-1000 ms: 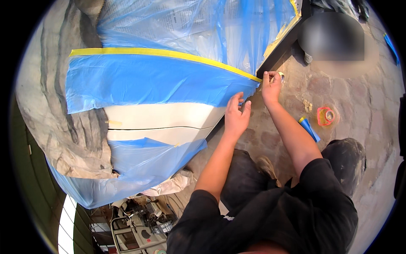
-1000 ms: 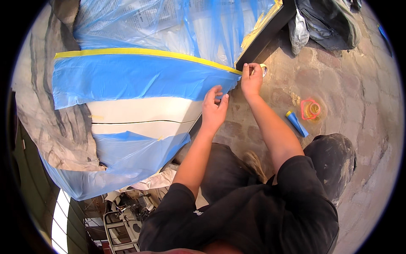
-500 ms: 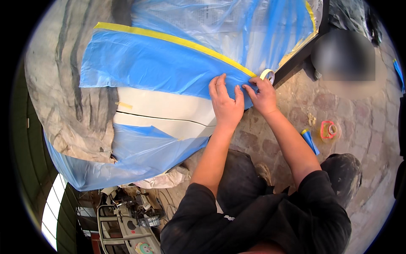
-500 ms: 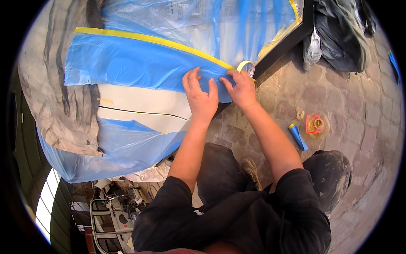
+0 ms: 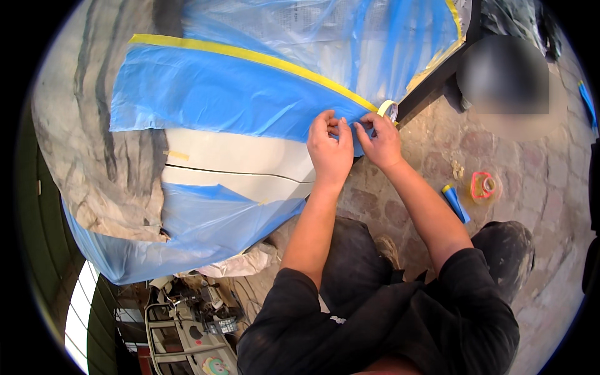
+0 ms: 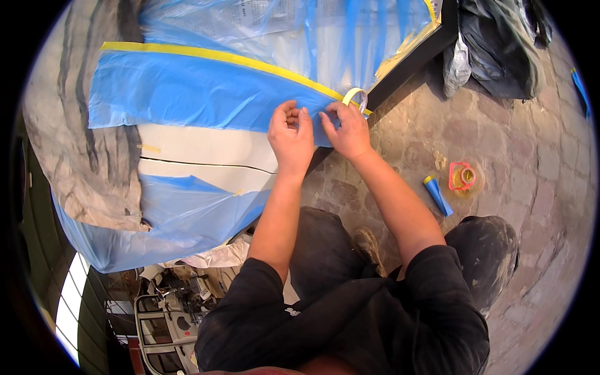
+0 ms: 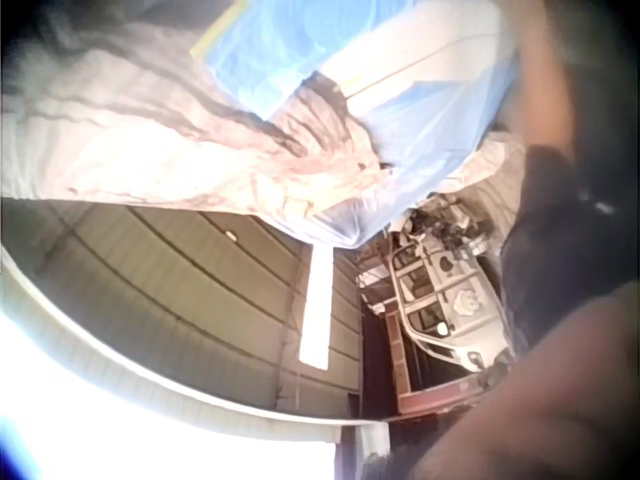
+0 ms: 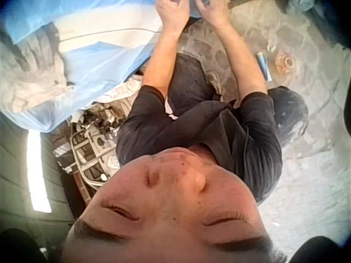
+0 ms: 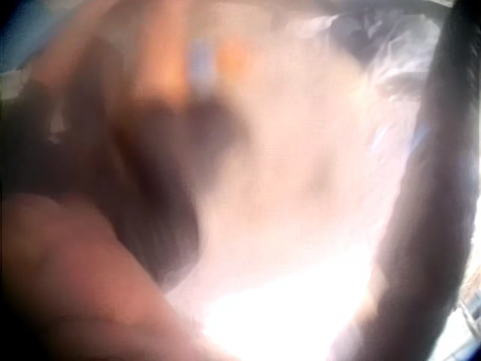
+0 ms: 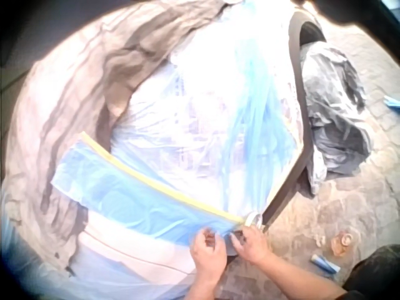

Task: The person secures a blue plastic sheet and a beige tarp over a car using masking tape. They walk around the vehicle, smoothing the plastic and applying strips of tape to hold the cover in place.

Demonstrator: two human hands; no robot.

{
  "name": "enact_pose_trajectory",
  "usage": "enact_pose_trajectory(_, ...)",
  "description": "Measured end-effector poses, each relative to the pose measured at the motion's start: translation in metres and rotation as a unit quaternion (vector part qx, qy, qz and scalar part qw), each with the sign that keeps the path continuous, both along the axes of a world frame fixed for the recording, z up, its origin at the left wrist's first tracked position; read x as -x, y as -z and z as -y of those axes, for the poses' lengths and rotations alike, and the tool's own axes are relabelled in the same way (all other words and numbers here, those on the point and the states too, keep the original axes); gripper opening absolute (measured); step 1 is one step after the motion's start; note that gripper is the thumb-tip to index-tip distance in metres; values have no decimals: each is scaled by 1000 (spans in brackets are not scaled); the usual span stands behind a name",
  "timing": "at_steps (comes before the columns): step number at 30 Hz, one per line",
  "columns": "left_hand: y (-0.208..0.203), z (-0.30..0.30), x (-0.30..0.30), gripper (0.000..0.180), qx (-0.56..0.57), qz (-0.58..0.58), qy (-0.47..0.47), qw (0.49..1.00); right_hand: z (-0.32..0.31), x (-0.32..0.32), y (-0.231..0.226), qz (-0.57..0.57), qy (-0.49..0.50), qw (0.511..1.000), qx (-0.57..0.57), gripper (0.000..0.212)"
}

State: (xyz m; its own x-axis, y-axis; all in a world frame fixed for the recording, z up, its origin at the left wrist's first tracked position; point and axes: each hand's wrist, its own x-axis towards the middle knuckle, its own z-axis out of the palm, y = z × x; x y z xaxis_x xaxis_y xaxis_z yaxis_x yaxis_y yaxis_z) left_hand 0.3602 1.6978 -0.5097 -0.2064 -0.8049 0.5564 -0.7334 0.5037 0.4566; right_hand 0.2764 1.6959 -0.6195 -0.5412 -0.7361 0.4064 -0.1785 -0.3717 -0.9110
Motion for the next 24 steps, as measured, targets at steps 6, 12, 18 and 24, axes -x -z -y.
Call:
enact_pose_trajectory(6, 9, -2, 6, 24, -77, -65, -4, 995, 5, 0, 6, -21, 17, 1000, -4, 15)
enact_pose_trajectory(12, 13, 0, 8, 26, -106, -98, -9, 989, 6, -1, 9, -39, 21, 999, 17, 11)
enact_pose_trajectory(18, 19, 4, 16, 24, -69, -47, -63, 995, 0, -4, 15, -29, 15, 998, 57, 12)
enact_pose_trajectory(24, 28, 12, 29, 22, -41, -79, -114, 989, 4, -4, 19, 19, 21, 998, 57, 11)
